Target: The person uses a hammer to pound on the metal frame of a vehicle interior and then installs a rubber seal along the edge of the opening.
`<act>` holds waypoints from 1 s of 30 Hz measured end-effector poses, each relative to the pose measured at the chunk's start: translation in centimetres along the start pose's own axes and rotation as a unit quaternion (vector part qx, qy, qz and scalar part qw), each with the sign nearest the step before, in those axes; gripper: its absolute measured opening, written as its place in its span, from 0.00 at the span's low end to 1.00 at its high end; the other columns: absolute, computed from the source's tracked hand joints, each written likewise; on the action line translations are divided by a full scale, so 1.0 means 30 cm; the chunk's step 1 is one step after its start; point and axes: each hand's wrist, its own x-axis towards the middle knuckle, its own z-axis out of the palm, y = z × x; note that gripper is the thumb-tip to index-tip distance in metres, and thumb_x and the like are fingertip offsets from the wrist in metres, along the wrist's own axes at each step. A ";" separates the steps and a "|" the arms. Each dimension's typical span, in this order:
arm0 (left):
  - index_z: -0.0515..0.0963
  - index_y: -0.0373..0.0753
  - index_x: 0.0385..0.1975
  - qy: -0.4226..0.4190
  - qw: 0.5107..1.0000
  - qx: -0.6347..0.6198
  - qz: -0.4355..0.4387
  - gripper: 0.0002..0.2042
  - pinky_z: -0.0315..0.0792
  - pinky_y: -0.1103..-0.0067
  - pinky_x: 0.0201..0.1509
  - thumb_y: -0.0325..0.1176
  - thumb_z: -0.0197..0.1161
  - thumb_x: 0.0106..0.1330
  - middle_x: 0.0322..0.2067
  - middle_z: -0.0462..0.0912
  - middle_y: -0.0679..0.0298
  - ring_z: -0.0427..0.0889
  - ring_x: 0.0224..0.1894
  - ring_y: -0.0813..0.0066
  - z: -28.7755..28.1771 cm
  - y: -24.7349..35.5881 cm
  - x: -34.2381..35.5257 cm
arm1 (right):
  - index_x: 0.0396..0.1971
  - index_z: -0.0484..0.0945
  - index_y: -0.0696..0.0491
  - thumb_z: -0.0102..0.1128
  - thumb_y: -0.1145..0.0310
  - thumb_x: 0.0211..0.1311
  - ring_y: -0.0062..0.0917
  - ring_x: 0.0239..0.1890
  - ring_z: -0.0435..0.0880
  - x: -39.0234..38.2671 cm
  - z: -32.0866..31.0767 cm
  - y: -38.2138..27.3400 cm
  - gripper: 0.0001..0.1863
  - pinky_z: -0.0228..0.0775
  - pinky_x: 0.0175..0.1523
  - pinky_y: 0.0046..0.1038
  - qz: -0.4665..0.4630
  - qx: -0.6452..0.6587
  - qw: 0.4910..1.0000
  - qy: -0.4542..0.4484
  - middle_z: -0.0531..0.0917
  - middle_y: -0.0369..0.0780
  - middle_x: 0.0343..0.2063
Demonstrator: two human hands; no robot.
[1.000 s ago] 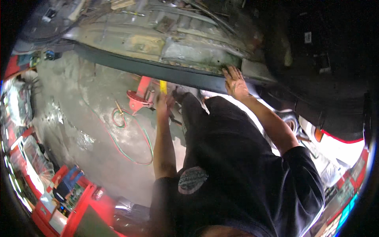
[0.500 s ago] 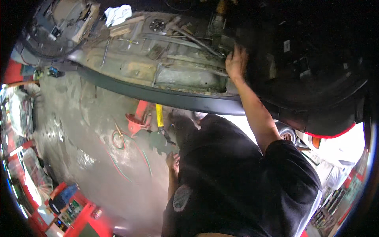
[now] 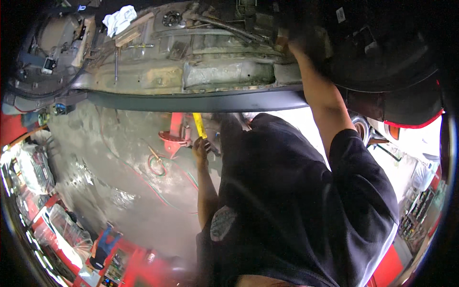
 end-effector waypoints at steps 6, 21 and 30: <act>0.81 0.34 0.47 -0.125 0.944 0.234 0.194 0.16 0.70 0.78 0.36 0.40 0.55 0.74 0.28 0.76 0.65 0.73 0.30 0.76 -0.012 0.075 0.073 | 0.66 0.67 0.58 0.60 0.62 0.64 0.35 0.56 0.75 -0.095 -0.142 -0.070 0.32 0.68 0.60 0.39 0.082 0.267 0.923 0.264 0.76 0.47 0.57; 0.74 0.34 0.60 -0.431 0.812 0.226 0.322 0.25 0.77 0.73 0.53 0.49 0.56 0.74 0.47 0.84 0.56 0.84 0.47 0.67 0.695 0.949 -0.001 | 0.43 0.72 0.65 0.57 0.69 0.52 0.31 0.35 0.73 -1.012 -0.432 -0.446 0.20 0.70 0.45 0.33 0.035 0.356 0.916 0.181 0.78 0.45 0.31; 0.72 0.46 0.50 -0.424 0.895 -0.121 0.063 0.14 0.76 0.59 0.56 0.46 0.58 0.73 0.46 0.78 0.61 0.79 0.51 0.59 0.762 0.916 -0.076 | 0.49 0.75 0.60 0.62 0.71 0.45 0.46 0.33 0.83 -1.274 -0.485 -0.346 0.26 0.74 0.40 0.42 -0.156 0.166 0.973 -0.039 0.82 0.49 0.32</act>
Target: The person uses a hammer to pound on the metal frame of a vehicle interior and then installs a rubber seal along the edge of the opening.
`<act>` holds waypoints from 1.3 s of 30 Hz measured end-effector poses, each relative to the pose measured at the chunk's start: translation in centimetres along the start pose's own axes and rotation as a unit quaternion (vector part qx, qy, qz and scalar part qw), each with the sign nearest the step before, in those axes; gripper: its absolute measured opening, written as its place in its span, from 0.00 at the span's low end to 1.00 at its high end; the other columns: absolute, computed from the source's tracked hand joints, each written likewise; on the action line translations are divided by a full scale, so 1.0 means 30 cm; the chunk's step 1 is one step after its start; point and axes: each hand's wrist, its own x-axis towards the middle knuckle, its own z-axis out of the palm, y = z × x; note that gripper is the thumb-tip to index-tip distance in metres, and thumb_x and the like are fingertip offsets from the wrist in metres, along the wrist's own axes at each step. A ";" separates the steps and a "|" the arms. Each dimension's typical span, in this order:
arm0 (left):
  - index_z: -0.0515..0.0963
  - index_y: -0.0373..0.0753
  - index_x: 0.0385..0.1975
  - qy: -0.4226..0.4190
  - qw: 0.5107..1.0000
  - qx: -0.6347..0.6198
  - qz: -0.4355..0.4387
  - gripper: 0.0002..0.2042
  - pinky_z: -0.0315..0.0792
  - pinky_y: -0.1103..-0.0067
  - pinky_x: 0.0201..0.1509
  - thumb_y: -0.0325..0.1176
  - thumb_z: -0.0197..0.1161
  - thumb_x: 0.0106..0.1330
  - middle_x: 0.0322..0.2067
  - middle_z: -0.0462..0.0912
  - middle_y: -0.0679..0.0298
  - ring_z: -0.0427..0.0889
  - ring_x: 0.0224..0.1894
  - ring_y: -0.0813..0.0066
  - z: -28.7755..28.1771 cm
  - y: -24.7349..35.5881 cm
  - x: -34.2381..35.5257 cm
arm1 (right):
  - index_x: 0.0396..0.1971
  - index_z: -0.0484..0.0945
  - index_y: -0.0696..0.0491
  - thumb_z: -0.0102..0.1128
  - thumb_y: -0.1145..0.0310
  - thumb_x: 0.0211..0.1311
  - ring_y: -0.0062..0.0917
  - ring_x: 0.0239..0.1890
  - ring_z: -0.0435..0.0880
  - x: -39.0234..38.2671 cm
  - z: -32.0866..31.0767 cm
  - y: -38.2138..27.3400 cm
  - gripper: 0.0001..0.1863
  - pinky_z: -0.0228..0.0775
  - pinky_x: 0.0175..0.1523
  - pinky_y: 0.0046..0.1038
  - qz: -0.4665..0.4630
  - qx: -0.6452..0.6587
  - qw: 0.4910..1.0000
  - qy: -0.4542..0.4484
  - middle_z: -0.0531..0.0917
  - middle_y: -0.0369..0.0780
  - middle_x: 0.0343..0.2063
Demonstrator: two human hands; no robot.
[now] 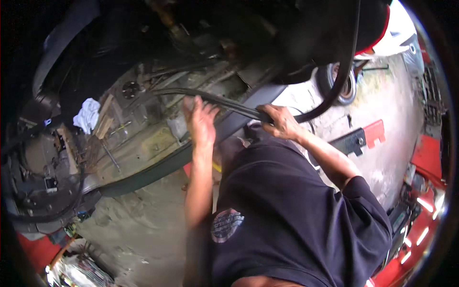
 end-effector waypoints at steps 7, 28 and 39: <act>0.78 0.40 0.40 -0.012 0.981 -0.190 0.046 0.05 0.66 0.54 0.67 0.31 0.62 0.68 0.35 0.82 0.61 0.76 0.52 0.60 -0.551 0.030 -0.160 | 0.54 0.76 0.58 0.62 0.73 0.55 0.45 0.44 0.81 0.027 -0.018 -0.061 0.23 0.76 0.48 0.41 -0.204 -0.159 0.965 0.044 0.79 0.49 0.42; 0.74 0.32 0.50 0.057 0.981 0.163 -0.087 0.13 0.83 0.72 0.44 0.28 0.59 0.68 0.41 0.83 0.53 0.87 0.40 0.61 -0.389 -0.107 -0.343 | 0.35 0.80 0.59 0.64 0.65 0.65 0.43 0.26 0.83 0.180 -0.682 -0.322 0.12 0.73 0.34 0.35 0.064 -0.257 0.860 0.437 0.83 0.50 0.25; 0.73 0.32 0.53 0.032 0.971 0.182 -0.152 0.14 0.81 0.72 0.47 0.29 0.56 0.71 0.43 0.82 0.52 0.85 0.42 0.64 -0.439 -0.108 -0.252 | 0.24 0.74 0.60 0.68 0.64 0.63 0.32 0.18 0.74 0.212 -0.739 -0.297 0.17 0.68 0.27 0.34 0.070 -0.241 0.883 0.396 0.77 0.48 0.17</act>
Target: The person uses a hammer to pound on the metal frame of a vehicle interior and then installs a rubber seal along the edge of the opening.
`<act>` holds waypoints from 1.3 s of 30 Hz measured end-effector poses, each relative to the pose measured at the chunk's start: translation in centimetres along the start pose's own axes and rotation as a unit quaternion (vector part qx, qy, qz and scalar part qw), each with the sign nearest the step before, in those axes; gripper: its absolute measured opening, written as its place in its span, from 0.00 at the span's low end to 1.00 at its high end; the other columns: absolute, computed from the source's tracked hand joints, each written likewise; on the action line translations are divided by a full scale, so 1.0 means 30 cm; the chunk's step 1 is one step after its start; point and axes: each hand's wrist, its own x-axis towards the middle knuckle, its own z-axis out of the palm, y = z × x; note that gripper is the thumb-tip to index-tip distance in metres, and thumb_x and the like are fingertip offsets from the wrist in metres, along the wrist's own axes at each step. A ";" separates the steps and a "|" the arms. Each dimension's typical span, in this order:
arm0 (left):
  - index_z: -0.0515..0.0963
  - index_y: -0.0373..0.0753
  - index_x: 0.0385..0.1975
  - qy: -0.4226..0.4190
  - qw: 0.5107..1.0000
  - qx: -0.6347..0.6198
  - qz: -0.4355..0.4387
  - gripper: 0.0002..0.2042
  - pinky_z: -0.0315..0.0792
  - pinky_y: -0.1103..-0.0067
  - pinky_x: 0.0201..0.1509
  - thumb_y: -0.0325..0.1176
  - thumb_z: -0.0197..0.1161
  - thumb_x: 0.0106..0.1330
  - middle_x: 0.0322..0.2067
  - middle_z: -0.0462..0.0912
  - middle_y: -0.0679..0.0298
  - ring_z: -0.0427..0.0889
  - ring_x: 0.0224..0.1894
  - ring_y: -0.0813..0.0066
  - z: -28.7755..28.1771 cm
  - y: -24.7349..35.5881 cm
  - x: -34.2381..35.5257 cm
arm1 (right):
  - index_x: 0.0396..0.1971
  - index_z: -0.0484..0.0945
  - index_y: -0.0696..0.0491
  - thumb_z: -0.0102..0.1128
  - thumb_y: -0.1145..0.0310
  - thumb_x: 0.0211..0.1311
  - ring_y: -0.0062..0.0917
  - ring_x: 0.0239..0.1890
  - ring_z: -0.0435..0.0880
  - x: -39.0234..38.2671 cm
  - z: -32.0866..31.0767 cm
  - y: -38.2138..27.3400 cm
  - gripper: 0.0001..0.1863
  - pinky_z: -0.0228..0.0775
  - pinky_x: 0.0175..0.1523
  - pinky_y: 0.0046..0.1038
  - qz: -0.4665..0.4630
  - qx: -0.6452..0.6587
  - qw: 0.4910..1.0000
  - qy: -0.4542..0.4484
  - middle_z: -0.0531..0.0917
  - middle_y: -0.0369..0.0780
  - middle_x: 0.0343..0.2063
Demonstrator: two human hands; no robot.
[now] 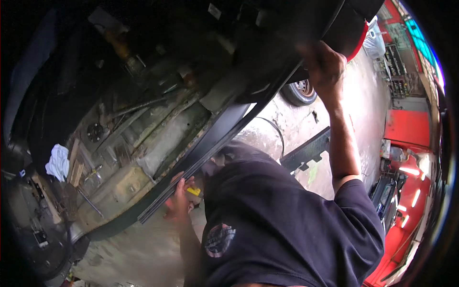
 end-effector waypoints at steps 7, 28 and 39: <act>0.71 0.32 0.55 -0.005 0.999 0.034 -0.035 0.15 0.81 0.73 0.49 0.31 0.51 0.73 0.48 0.80 0.52 0.85 0.46 0.62 -0.097 -0.018 0.037 | 0.30 0.79 0.57 0.67 0.68 0.63 0.26 0.19 0.77 0.136 -0.111 -0.061 0.08 0.70 0.28 0.30 -0.083 -0.024 0.996 -0.010 0.79 0.42 0.18; 0.75 0.30 0.51 -0.015 0.998 0.060 -0.015 0.13 0.81 0.74 0.47 0.29 0.56 0.70 0.44 0.82 0.54 0.86 0.44 0.64 0.027 0.084 0.144 | 0.30 0.80 0.57 0.66 0.64 0.62 0.40 0.24 0.86 -0.058 0.076 0.032 0.10 0.74 0.30 0.36 0.064 0.013 0.998 -0.002 0.84 0.47 0.21; 0.76 0.30 0.51 -0.007 0.998 0.062 0.030 0.13 0.80 0.76 0.48 0.28 0.56 0.71 0.43 0.83 0.55 0.86 0.43 0.66 0.010 0.105 0.158 | 0.36 0.80 0.58 0.60 0.61 0.68 0.38 0.25 0.83 -0.140 0.190 0.114 0.13 0.72 0.32 0.33 0.048 -0.109 0.993 -0.018 0.84 0.48 0.24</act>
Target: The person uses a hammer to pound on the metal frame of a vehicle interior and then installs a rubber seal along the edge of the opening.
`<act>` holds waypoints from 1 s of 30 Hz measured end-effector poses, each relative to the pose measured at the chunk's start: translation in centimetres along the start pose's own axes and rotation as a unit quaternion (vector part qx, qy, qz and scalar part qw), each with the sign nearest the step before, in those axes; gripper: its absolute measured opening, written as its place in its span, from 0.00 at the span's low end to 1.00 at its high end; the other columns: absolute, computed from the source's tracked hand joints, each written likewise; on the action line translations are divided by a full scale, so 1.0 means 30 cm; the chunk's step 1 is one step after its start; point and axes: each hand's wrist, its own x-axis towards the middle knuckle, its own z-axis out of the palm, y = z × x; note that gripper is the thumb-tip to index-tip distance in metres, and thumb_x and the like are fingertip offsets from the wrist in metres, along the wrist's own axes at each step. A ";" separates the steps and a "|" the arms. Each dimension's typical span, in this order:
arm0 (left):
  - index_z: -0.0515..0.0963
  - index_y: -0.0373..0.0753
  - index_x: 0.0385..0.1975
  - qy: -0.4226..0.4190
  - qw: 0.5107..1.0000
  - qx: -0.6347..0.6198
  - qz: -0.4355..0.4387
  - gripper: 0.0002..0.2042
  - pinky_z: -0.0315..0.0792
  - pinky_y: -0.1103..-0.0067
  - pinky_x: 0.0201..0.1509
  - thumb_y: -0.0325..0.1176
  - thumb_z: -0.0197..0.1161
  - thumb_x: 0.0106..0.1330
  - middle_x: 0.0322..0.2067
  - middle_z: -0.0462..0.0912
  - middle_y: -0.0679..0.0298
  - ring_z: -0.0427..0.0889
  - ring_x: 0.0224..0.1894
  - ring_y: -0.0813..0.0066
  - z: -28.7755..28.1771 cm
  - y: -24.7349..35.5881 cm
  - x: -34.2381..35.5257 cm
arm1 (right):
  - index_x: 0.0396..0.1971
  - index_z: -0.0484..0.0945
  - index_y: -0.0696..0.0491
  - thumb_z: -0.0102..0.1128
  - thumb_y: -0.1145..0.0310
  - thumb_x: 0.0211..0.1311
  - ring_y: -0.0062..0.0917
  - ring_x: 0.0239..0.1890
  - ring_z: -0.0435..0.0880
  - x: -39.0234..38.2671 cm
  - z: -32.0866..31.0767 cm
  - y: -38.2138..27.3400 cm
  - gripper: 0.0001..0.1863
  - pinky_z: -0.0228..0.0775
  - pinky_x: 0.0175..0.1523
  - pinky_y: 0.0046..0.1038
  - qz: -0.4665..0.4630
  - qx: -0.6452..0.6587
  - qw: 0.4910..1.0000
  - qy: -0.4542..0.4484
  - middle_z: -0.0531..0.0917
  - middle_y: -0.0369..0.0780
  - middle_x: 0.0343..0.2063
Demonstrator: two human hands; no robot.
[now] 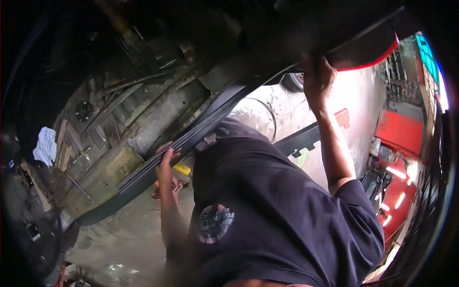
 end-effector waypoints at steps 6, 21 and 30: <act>0.74 0.29 0.52 -0.007 0.999 0.044 0.012 0.15 0.80 0.73 0.48 0.31 0.55 0.71 0.43 0.82 0.54 0.86 0.43 0.64 -0.006 0.029 -0.025 | 0.36 0.83 0.55 0.62 0.68 0.63 0.45 0.27 0.85 -0.056 0.049 0.012 0.07 0.75 0.33 0.40 -0.023 0.048 0.998 -0.035 0.83 0.50 0.25; 0.75 0.29 0.53 0.009 1.000 -0.005 0.001 0.14 0.80 0.76 0.49 0.29 0.57 0.71 0.45 0.83 0.54 0.86 0.44 0.65 0.012 0.010 -0.043 | 0.32 0.80 0.60 0.65 0.65 0.63 0.49 0.31 0.85 -0.113 0.196 0.121 0.12 0.73 0.34 0.41 -0.057 0.071 0.994 -0.063 0.85 0.53 0.29; 0.73 0.31 0.55 -0.016 0.998 0.038 -0.046 0.15 0.79 0.74 0.50 0.31 0.55 0.72 0.44 0.83 0.54 0.86 0.46 0.66 0.039 -0.012 -0.061 | 0.34 0.83 0.56 0.57 0.59 0.71 0.43 0.26 0.85 -0.124 0.222 0.042 0.15 0.73 0.31 0.38 -0.034 0.101 0.992 -0.063 0.84 0.47 0.21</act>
